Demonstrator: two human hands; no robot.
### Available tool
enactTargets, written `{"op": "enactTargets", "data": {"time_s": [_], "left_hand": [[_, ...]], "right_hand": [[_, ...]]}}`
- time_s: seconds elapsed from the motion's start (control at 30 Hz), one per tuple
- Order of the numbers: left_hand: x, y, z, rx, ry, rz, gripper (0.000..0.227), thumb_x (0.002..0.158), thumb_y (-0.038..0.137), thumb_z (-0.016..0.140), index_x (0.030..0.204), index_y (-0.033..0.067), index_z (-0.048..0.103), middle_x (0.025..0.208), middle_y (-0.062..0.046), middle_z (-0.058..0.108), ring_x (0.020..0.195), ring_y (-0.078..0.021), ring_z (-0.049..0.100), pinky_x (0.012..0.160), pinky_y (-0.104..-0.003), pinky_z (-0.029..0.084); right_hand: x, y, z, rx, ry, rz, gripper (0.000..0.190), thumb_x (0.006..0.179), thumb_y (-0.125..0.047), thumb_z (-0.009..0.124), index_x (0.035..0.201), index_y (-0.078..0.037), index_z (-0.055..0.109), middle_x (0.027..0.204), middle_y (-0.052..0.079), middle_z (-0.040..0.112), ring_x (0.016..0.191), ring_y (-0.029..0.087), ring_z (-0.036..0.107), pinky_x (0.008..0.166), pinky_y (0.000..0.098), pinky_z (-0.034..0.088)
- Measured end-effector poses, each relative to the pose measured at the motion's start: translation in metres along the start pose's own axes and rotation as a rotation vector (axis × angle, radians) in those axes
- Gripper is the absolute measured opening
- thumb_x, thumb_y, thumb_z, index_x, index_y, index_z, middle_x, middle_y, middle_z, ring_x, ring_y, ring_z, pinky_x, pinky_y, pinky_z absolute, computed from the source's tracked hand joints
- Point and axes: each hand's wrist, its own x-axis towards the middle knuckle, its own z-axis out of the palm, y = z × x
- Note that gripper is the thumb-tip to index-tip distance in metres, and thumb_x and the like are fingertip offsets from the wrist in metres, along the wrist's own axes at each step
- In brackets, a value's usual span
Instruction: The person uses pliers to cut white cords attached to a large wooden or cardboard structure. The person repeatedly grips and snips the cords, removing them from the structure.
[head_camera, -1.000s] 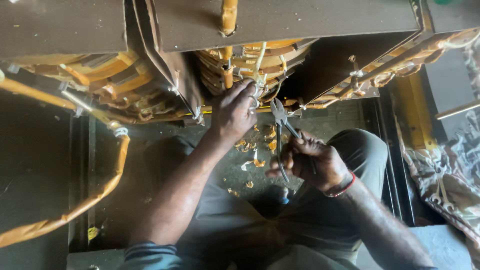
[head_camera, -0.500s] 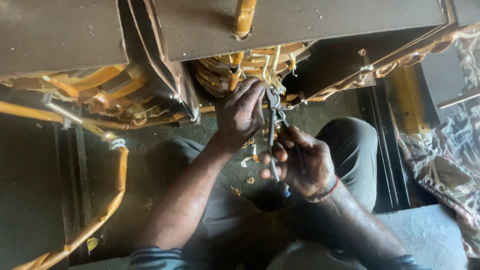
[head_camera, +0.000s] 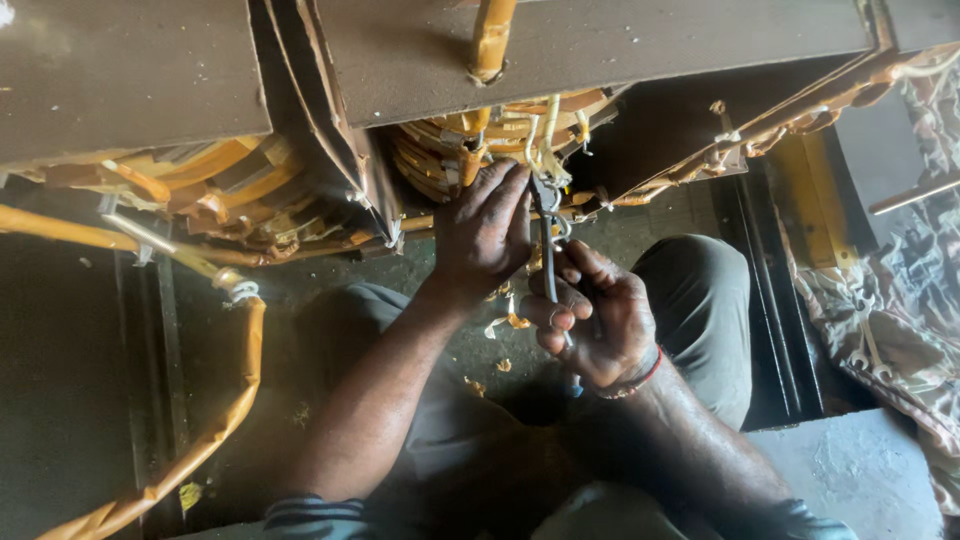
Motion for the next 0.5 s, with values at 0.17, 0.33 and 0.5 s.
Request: {"op": "enactTargets", "data": {"time_s": [0.17,0.33,0.5], "left_hand": [[-0.017,0.008,0.003,-0.139,0.144,0.010,0.024,0.102,0.001,0.066,0.126,0.0027,0.065,0.118,-0.017,0.072,0.106,-0.0285,0.074,0.091,-0.038,0.065],[-0.026,-0.005,-0.016,-0.283,0.070,-0.168,0.020,0.100,0.003,0.062,0.118,0.0087,0.069,0.097,-0.010,0.075,0.084,-0.0146,0.074,0.073,-0.027,0.065],[-0.013,-0.012,-0.022,-0.457,-0.347,-0.234,0.060,0.105,0.005,0.058,0.158,0.0019,0.030,0.097,-0.012,0.075,0.078,-0.0166,0.073,0.075,-0.034,0.063]], "right_hand": [[-0.006,0.006,-0.005,-0.332,0.078,-0.071,0.027,0.109,-0.034,0.050,0.098,-0.009,0.051,0.066,0.005,0.043,0.066,0.027,0.056,0.052,0.0398,0.053],[0.001,0.006,-0.012,-0.685,0.191,-0.144,0.028,0.106,-0.033,0.052,0.109,-0.005,0.047,0.064,0.006,0.040,0.062,0.026,0.054,0.053,0.0409,0.055],[0.011,0.003,-0.015,-0.720,0.197,-0.157,0.033,0.106,-0.033,0.050,0.115,-0.002,0.050,0.061,0.006,0.041,0.057,0.026,0.055,0.049,0.0382,0.055]]}}
